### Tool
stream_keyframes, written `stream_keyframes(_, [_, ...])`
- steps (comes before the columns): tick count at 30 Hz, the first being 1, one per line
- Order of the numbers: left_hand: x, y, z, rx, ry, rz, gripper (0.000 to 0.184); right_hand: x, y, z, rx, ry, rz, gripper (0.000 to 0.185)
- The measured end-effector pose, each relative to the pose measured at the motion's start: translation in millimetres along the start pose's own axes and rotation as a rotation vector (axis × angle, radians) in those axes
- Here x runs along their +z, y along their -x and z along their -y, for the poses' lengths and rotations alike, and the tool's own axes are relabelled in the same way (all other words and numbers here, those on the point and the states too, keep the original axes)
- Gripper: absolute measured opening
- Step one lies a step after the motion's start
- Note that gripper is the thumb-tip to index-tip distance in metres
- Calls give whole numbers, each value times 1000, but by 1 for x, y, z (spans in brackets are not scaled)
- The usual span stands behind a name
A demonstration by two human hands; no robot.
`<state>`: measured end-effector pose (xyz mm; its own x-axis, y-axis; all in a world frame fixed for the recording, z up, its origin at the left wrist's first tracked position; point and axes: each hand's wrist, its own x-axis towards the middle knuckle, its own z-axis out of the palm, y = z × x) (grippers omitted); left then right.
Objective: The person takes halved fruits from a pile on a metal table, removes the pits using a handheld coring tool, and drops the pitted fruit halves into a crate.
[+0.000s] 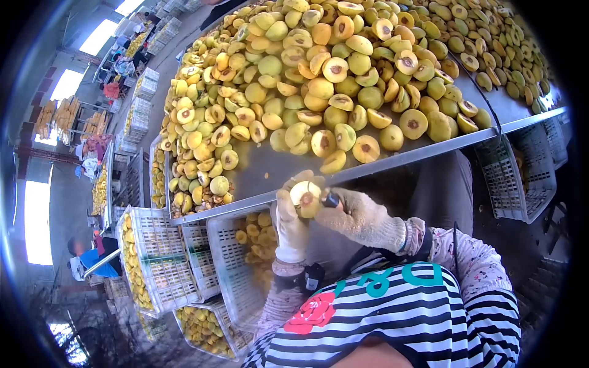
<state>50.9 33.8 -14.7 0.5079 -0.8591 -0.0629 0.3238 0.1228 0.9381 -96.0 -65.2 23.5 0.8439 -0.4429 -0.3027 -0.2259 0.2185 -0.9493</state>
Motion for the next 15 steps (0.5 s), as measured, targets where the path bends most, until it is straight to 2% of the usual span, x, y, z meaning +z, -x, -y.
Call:
stream_keyframes(2, [4, 1, 8, 27, -62, 48, 63, -6, 0, 5, -27, -31, -57, 51])
stream_keyframes(4, [10, 3, 16, 59, -101, 100, 63, -3, -5, 3, -34, 267, -137, 52])
stream_keyframes(5, [10, 5, 18, 41, 26, 135, 59, -4, -6, 7, -11, 299, -130, 52])
stream_keyframes(6, [10, 5, 15, 69, -37, 157, 60, -8, -8, 12, 11, 332, -118, 51])
stream_keyframes(8, [9, 6, 4, 125, -167, 191, 63, -15, -11, 4, 10, 205, -70, 50])
stream_keyframes(9, [8, 10, 3, 135, -192, 188, 59, -15, -10, 6, 28, 230, -64, 46])
stream_keyframes(11, [9, 19, -3, 25, -208, 144, 55, -15, -11, 1, 2, 318, -67, 42])
stream_keyframes(13, [3, 22, 6, 37, -303, 127, 50, -13, -12, 3, 21, 425, -38, 35])
stream_keyframes(14, [1, 24, 10, 43, -350, 118, 48, -14, -11, 5, 98, 295, -5, 29])
stream_keyframes(15, [0, 21, 15, 158, -442, 136, 48, -15, -10, 8, 174, 166, 24, 24])
